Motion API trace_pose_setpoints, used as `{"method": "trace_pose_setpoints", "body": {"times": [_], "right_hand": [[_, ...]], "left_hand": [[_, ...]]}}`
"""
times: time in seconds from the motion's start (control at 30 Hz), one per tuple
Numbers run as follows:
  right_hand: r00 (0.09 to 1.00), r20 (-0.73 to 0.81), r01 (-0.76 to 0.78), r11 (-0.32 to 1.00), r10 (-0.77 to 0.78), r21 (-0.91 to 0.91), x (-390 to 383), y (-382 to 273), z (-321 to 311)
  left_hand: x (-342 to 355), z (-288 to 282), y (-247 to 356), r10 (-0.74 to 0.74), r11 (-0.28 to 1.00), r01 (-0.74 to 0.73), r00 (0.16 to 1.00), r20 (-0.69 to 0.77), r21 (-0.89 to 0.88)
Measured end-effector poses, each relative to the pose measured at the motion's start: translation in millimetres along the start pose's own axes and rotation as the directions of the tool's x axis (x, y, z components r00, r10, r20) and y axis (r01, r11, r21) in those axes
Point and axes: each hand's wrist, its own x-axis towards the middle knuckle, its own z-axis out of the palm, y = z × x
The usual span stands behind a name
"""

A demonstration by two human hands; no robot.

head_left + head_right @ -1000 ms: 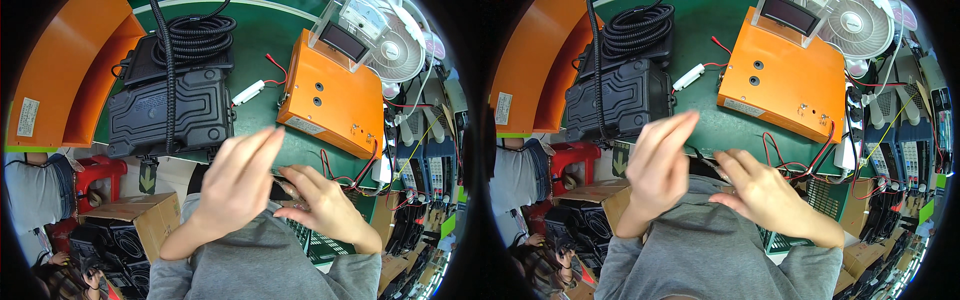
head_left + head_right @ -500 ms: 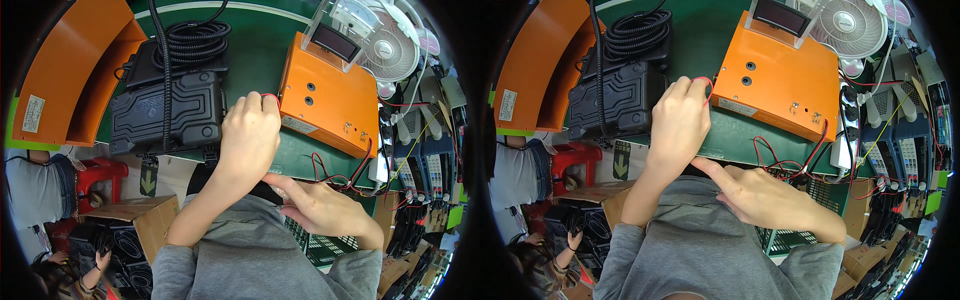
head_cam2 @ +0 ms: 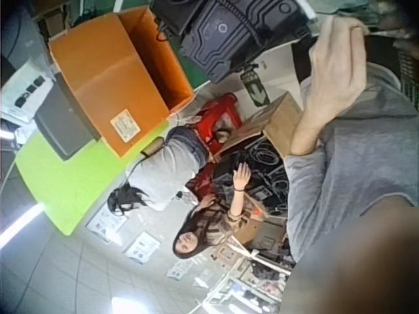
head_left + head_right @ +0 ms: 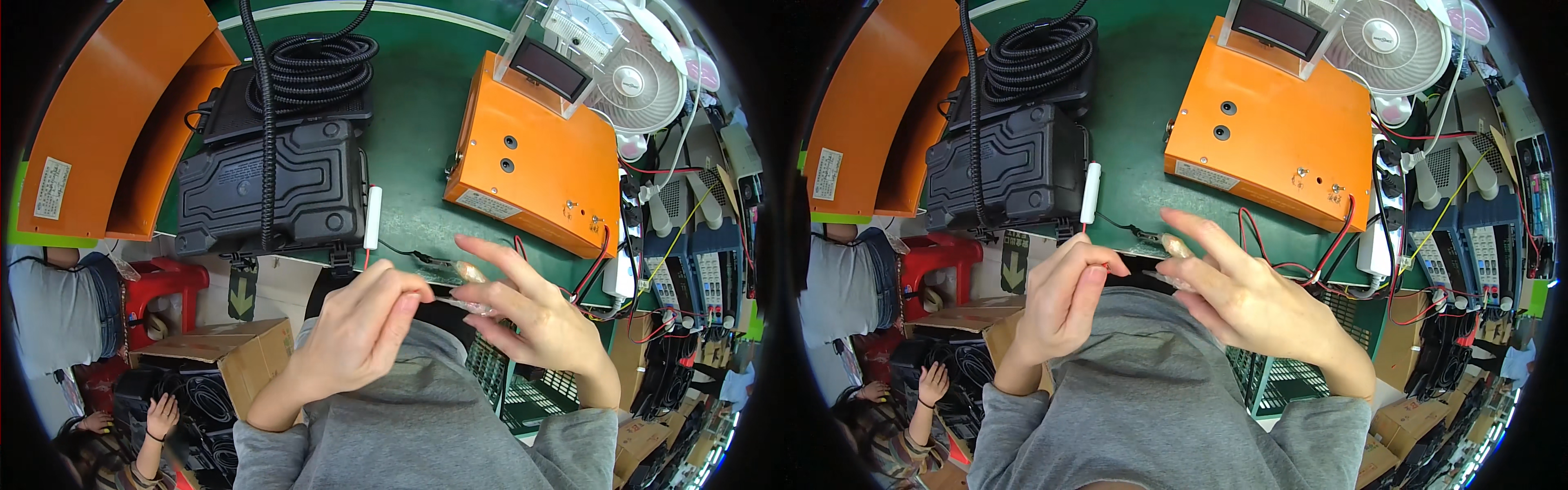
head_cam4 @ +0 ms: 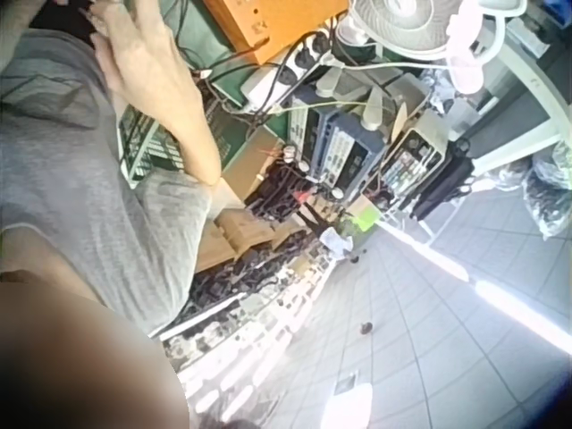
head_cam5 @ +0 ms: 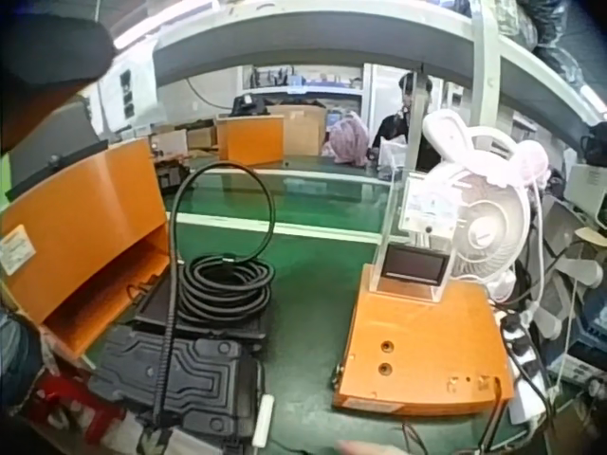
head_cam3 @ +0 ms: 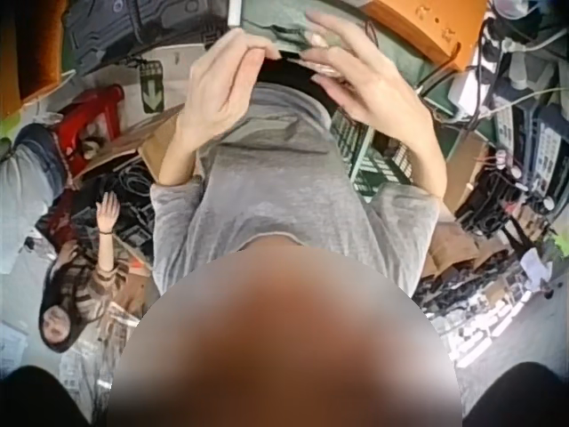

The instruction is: Testing an electronic device by connecting it to a test station using cables and alligator clips.

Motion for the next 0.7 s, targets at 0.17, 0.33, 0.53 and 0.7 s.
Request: {"method": "trace_pose_setpoints", "body": {"times": [0.17, 0.33, 0.53, 0.7], "right_hand": [[0.970, -0.218, 0.108, 0.994, -0.105, 0.004, 5.4, 1.5, 6.6], [0.894, -0.295, 0.169, 0.862, -0.338, -0.478, 9.6, 1.1, 11.5], [0.808, -0.277, 0.261, 0.737, -0.520, -0.624, 17.4, 2.4, 23.8], [0.757, -0.283, 0.355, 0.735, -0.588, -0.577, 21.4, 9.5, 27.6]], "left_hand": [[-17.0, 17.7, -12.8, -0.057, 0.993, 0.042, 0.989, -0.135, -0.113], [-22.2, 25.0, -17.2, -0.093, 0.970, 0.050, 0.980, -0.175, -0.237], [-24.3, 24.5, -22.0, -0.124, 0.960, 0.061, 0.967, -0.222, -0.272], [-23.1, 23.9, -23.0, -0.067, 0.971, 0.004, 0.964, -0.256, -0.237]]}}
